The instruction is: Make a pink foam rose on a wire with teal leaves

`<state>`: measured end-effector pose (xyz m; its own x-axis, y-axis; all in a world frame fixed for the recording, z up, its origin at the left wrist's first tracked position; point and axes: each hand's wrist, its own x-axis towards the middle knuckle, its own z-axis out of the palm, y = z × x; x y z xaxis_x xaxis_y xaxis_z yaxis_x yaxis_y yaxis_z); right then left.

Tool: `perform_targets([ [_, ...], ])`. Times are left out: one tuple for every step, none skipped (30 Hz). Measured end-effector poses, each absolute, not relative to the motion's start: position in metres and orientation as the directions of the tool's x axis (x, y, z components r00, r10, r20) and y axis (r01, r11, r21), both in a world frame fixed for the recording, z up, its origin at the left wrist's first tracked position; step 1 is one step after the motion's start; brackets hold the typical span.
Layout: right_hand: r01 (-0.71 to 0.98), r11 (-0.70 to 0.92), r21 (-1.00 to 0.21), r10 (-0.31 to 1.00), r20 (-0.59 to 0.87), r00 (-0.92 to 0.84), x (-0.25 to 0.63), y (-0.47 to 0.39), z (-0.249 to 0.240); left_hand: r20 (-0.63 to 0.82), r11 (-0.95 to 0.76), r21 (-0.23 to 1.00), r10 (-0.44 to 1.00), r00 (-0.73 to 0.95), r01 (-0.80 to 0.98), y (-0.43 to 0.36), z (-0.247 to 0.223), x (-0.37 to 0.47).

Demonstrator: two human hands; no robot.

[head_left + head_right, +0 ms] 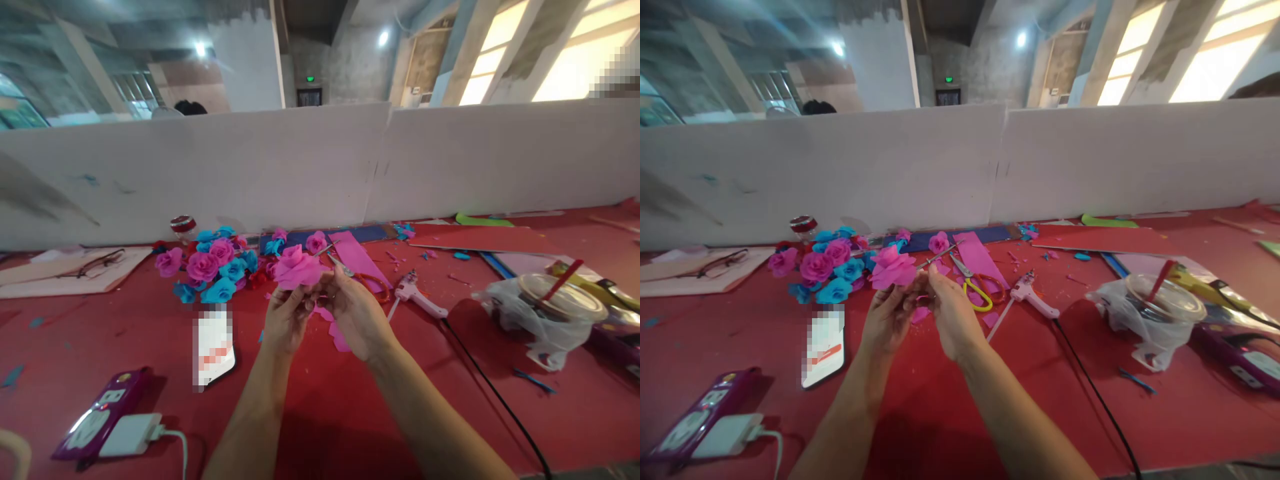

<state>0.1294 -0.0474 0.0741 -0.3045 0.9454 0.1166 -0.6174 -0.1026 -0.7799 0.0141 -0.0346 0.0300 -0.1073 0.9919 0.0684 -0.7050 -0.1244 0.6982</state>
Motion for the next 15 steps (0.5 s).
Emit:
perform_targets([
  [-0.621, -0.121, -0.775, 0.943, 0.106, -0.315, 0.13, -0.049, 0.077, 0.058, -0.117, 0.702, 0.992, -0.108, -0.702, -0.036, 0.031, 0.014],
  [-0.619, -0.141, -0.773, 0.94, 0.093, -0.33, 0.131, -0.051, 0.08, 0.052, -0.114, 0.706, 0.993, -0.109, -0.699, -0.036, 0.031, 0.014],
  [-0.614, -0.16, -0.773, 0.937, 0.077, -0.341, 0.132, -0.052, 0.082, 0.05, -0.114, 0.711, 0.993, -0.111, -0.694, -0.036, 0.031, 0.014],
  [-0.608, -0.176, -0.774, 0.935, 0.061, -0.349, 0.133, -0.053, 0.084, 0.053, -0.115, 0.716, 0.992, -0.111, -0.688, -0.036, 0.03, 0.014],
  [-0.605, -0.189, -0.774, 0.934, 0.047, -0.353, 0.134, -0.054, 0.086, 0.06, -0.119, 0.721, 0.992, -0.109, -0.683, -0.036, 0.029, 0.014],
  [-0.603, -0.2, -0.772, 0.933, 0.038, -0.358, 0.135, -0.054, 0.087, 0.071, -0.123, 0.724, 0.992, -0.105, -0.678, -0.036, 0.029, 0.015],
  [-0.607, -0.208, -0.767, 0.932, 0.033, -0.361, 0.136, -0.054, 0.088, 0.081, -0.126, 0.726, 0.992, -0.098, -0.676, -0.036, 0.028, 0.015],
  [-0.616, -0.214, -0.758, 0.931, 0.032, -0.363, 0.137, -0.054, 0.088, 0.09, -0.128, 0.725, 0.992, -0.092, -0.677, -0.036, 0.027, 0.015],
  [-0.631, -0.221, -0.744, 0.932, 0.03, -0.362, 0.138, -0.053, 0.088, 0.094, -0.129, 0.72, 0.992, -0.088, -0.682, -0.036, 0.026, 0.015],
  [-0.646, -0.229, -0.728, 0.932, 0.027, -0.361, 0.139, -0.053, 0.087, 0.095, -0.128, 0.716, 0.992, -0.086, -0.687, -0.036, 0.025, 0.015],
  [-0.661, -0.24, -0.711, 0.933, 0.019, -0.359, 0.14, -0.053, 0.087, 0.094, -0.126, 0.713, 0.992, -0.085, -0.69, -0.037, 0.025, 0.016],
  [-0.672, -0.252, -0.696, 0.934, 0.006, -0.357, 0.14, -0.053, 0.087, 0.093, -0.122, 0.714, 0.992, -0.08, -0.689, -0.037, 0.024, 0.016],
  [-0.681, -0.266, -0.682, 0.934, -0.008, -0.356, 0.141, -0.053, 0.087, 0.096, -0.119, 0.718, 0.993, -0.072, -0.686, -0.037, 0.024, 0.017],
  [-0.686, -0.279, -0.672, 0.933, -0.022, -0.358, 0.141, -0.053, 0.087, 0.101, -0.116, 0.723, 0.993, -0.062, -0.681, -0.037, 0.024, 0.017],
  [-0.689, -0.288, -0.665, 0.933, -0.033, -0.359, 0.141, -0.053, 0.087, 0.105, -0.115, 0.726, 0.993, -0.056, -0.678, -0.038, 0.024, 0.017],
])
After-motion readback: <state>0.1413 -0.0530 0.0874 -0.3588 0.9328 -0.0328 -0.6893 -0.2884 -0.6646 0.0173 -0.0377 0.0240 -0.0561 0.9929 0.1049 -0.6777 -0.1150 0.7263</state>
